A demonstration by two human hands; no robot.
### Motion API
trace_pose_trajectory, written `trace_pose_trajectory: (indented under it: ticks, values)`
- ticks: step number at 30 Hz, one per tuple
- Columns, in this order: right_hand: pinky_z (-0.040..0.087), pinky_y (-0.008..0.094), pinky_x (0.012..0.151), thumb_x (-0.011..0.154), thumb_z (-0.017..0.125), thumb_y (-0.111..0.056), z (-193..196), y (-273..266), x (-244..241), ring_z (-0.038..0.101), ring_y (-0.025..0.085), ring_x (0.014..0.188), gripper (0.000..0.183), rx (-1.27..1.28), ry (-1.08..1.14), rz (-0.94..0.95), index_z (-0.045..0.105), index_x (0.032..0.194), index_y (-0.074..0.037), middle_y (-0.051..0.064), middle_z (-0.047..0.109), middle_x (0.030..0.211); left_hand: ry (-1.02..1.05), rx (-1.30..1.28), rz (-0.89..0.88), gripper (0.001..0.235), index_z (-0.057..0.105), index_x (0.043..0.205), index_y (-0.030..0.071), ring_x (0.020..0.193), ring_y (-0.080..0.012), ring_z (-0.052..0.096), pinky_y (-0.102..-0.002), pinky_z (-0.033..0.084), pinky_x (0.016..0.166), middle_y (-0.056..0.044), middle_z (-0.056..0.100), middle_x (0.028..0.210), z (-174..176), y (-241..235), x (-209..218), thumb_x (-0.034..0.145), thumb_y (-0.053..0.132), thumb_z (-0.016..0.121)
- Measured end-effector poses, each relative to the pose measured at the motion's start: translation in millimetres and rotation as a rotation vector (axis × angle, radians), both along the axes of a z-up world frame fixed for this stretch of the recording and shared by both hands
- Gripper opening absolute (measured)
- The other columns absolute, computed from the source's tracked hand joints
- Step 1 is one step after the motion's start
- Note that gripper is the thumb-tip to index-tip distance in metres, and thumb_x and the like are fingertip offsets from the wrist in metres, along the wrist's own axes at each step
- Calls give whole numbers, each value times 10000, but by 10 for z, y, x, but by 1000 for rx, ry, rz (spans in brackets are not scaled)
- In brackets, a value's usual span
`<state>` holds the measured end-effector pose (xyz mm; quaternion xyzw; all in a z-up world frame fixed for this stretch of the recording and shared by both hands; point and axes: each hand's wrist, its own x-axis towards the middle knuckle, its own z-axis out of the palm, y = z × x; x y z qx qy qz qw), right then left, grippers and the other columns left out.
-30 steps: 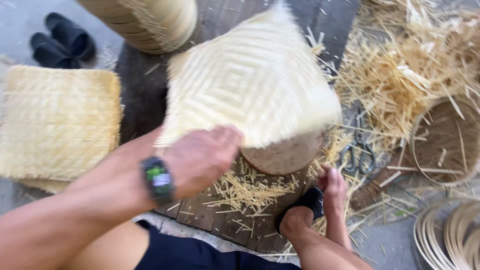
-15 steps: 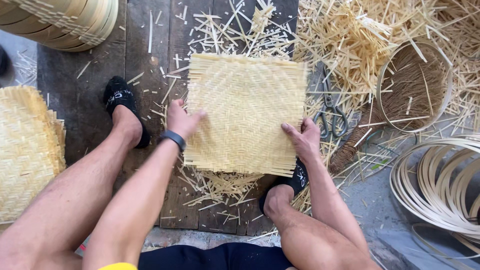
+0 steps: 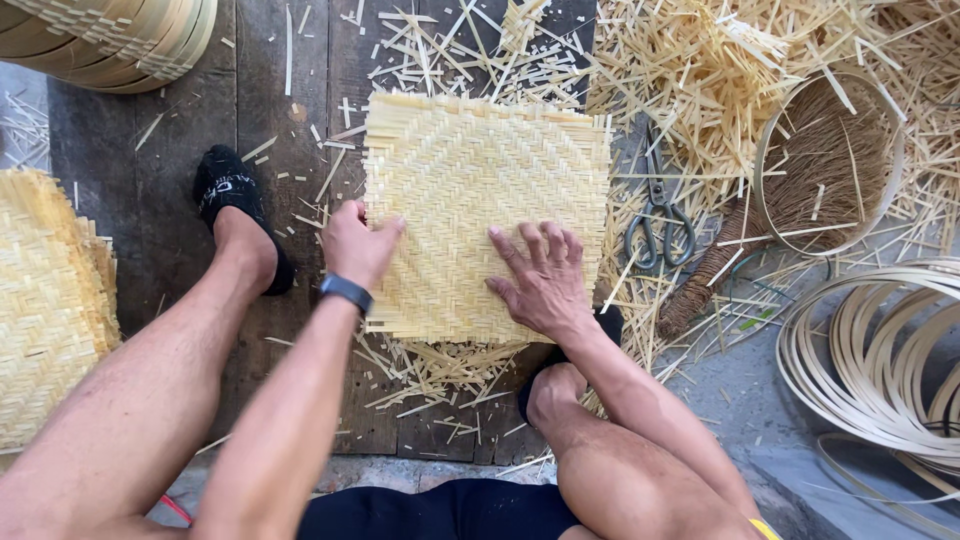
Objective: The person sits on the floor and repeatedly places a woven bamboo mat over a circular bamboo frame, then uses shears to trim the excess matting flush with the frame edge. After each trim, the finished tray is stacked with others nearby.
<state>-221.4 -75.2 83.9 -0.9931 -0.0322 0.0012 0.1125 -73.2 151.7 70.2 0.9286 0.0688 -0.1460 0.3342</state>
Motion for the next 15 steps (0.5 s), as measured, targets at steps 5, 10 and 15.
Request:
trace_pose_trajectory:
  ticks: [5,10,15]
  values:
    - [292,562,1092,884,660,-543,0,59,-63,398,389,1284,713,-51,-31,-22,461,1492,-227,166,459,1362,-474,-167,-545,44,605,848,67,704,-289,615,-427,515,630,-114,613,760,602,-645,-1118,821,50,637]
    - [267,562,1114,905,638,-530,13,80,-88,381,395,1305,708,-49,15,-18,450,1512,-217,176,449,1394,-542,-183,-697,90,589,891,73,827,-295,641,-409,544,738,-101,637,863,720,-759,-1448,810,45,618]
    - [241,562,1135,927,616,-516,-75,112,-74,364,400,1327,703,-44,15,-26,438,1532,-206,185,440,1425,-142,-195,-47,217,623,857,38,623,-151,631,-331,515,555,-48,693,763,276,-155,-489,861,177,790]
